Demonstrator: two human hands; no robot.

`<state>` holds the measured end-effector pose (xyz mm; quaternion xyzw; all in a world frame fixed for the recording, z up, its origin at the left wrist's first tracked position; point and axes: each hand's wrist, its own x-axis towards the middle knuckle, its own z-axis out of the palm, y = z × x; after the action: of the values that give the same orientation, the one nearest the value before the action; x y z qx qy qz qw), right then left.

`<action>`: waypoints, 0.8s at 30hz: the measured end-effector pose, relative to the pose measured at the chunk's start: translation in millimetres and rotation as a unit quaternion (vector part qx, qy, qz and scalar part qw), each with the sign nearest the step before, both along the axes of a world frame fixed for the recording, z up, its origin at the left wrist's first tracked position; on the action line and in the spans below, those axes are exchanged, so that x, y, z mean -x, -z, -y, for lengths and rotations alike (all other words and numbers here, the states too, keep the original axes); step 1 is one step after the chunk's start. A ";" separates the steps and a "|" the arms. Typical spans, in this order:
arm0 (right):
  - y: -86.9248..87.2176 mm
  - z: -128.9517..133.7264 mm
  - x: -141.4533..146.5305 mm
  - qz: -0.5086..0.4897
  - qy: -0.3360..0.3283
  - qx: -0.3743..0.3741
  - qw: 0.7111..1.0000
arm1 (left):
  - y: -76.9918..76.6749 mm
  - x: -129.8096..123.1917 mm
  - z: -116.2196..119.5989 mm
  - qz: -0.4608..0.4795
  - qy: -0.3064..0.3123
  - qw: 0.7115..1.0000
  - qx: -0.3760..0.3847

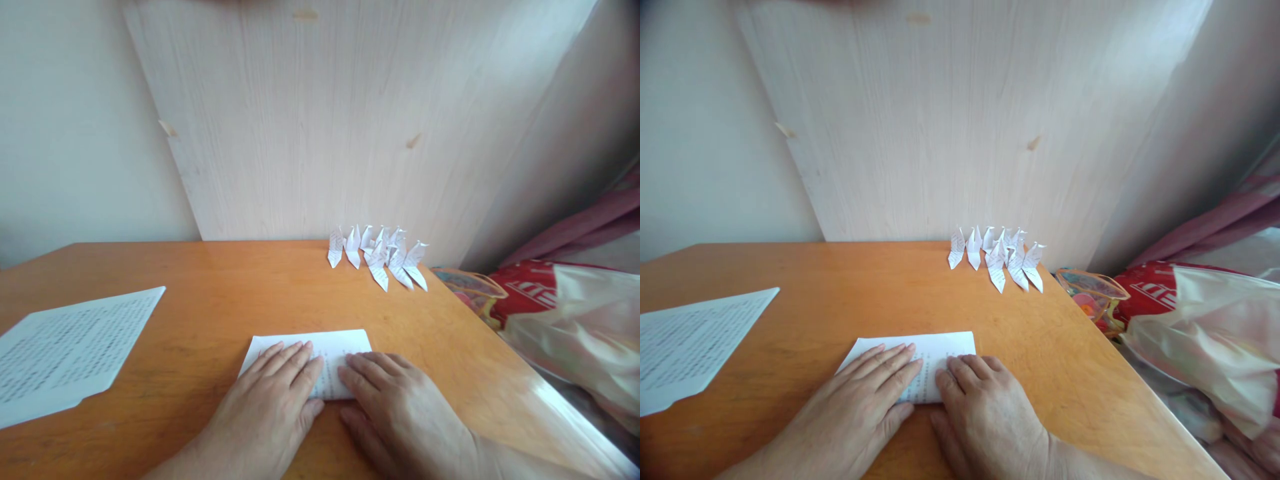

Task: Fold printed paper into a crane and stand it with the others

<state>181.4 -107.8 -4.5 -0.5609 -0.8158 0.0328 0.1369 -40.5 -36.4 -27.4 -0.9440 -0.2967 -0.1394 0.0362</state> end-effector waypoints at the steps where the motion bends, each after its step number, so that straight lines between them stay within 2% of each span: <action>1: 0.0 0.0 -0.6 0.004 -0.002 -0.001 1.000 | 0.2 0.2 -0.1 -0.001 -0.003 1.000 0.001; 7: 4.5 -3.4 -5.8 0.006 -0.014 -0.022 1.000 | 0.5 -1.2 -0.1 -0.004 -0.015 1.000 0.018; 14: 14.6 -4.0 -12.4 0.020 -0.045 -0.094 0.994 | -5.5 -5.5 4.8 -0.033 -0.026 0.998 0.046; 24: 34.9 -10.2 -25.5 0.053 -0.088 -0.204 0.974 | -6.0 -4.3 8.8 -0.006 -0.029 0.996 0.085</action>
<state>206.9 -97.5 -39.4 -0.4479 -0.8577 -0.1521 0.2013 -36.1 -45.2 -21.5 -0.9355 -0.3347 -0.1068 -0.0380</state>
